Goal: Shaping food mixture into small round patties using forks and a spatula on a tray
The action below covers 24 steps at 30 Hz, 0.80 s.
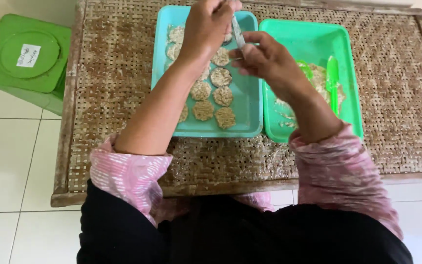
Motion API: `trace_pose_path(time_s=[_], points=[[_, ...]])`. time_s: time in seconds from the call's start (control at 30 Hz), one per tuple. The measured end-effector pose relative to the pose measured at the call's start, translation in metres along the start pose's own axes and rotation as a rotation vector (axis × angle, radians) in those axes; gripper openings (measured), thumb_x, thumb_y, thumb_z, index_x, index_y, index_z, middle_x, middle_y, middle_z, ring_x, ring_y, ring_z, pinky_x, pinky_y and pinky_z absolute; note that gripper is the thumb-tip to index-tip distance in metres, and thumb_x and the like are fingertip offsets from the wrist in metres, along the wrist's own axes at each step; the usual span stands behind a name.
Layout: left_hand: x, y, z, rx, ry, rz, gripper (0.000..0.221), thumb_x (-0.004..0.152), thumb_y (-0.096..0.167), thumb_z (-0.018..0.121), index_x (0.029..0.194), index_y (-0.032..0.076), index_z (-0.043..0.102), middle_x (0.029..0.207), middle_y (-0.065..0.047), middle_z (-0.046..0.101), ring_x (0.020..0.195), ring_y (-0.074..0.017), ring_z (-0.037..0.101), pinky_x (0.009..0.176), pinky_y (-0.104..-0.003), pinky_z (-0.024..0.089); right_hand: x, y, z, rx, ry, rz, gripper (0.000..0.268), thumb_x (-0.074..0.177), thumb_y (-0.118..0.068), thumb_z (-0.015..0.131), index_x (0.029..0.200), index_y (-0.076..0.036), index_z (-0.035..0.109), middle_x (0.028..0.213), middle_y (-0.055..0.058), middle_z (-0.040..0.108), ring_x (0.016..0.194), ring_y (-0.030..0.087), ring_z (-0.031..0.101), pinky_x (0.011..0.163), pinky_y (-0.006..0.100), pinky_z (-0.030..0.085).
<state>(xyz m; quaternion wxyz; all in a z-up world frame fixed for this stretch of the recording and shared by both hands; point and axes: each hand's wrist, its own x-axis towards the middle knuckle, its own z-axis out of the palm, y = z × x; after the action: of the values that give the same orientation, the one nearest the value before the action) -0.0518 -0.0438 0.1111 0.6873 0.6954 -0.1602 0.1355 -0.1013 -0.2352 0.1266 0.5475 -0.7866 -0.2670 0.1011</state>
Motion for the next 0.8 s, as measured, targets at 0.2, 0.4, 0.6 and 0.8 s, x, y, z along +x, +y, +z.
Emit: trace_pose_path(time_s=[0.2,0.4,0.6,0.8], points=[[0.005,-0.030,-0.005,0.013,0.026,-0.076,0.023,0.093,0.025,0.067,0.075,0.010,0.065,0.062,0.000,0.061,0.052,-0.0078,0.055,0.046,-0.024,0.044,0.026,0.033,-0.008,0.489,0.115,0.129,0.013,0.105,-0.019,0.058,0.114,-0.010,0.065,0.080,-0.003,0.061,0.056,0.003,0.050,0.048,0.018,0.041],[-0.008,-0.103,-0.035,0.356,-0.103,-0.207,0.019,0.095,0.014,0.063,0.103,0.001,0.075,0.086,-0.013,0.077,0.044,-0.0070,0.047,0.039,-0.020,0.040,0.026,0.057,-0.065,-0.123,0.384,-0.037,0.024,0.114,-0.009,0.049,0.131,-0.003,0.064,0.097,0.003,0.069,0.065,0.006,0.057,0.056,0.020,0.049],[-0.003,-0.119,-0.042,0.701,-0.028,-0.151,0.021,0.088,0.008,0.058,0.078,0.003,0.076,0.073,-0.017,0.073,0.060,-0.0292,0.067,0.062,-0.043,0.056,0.037,0.084,-0.085,-0.300,0.398,-0.038,0.022,0.104,0.000,0.061,0.122,0.002,0.072,0.092,0.009,0.072,0.073,0.012,0.067,0.063,0.021,0.055],[-0.003,-0.112,-0.035,0.745,-0.106,-0.125,0.025,0.093,0.003,0.054,0.068,0.002,0.057,0.063,-0.012,0.059,0.050,-0.0231,0.054,0.049,-0.041,0.049,0.060,0.112,-0.089,-0.866,0.416,-0.330,0.016,0.095,0.000,0.078,0.110,0.001,0.083,0.086,0.010,0.075,0.065,0.020,0.064,0.061,0.032,0.051]])
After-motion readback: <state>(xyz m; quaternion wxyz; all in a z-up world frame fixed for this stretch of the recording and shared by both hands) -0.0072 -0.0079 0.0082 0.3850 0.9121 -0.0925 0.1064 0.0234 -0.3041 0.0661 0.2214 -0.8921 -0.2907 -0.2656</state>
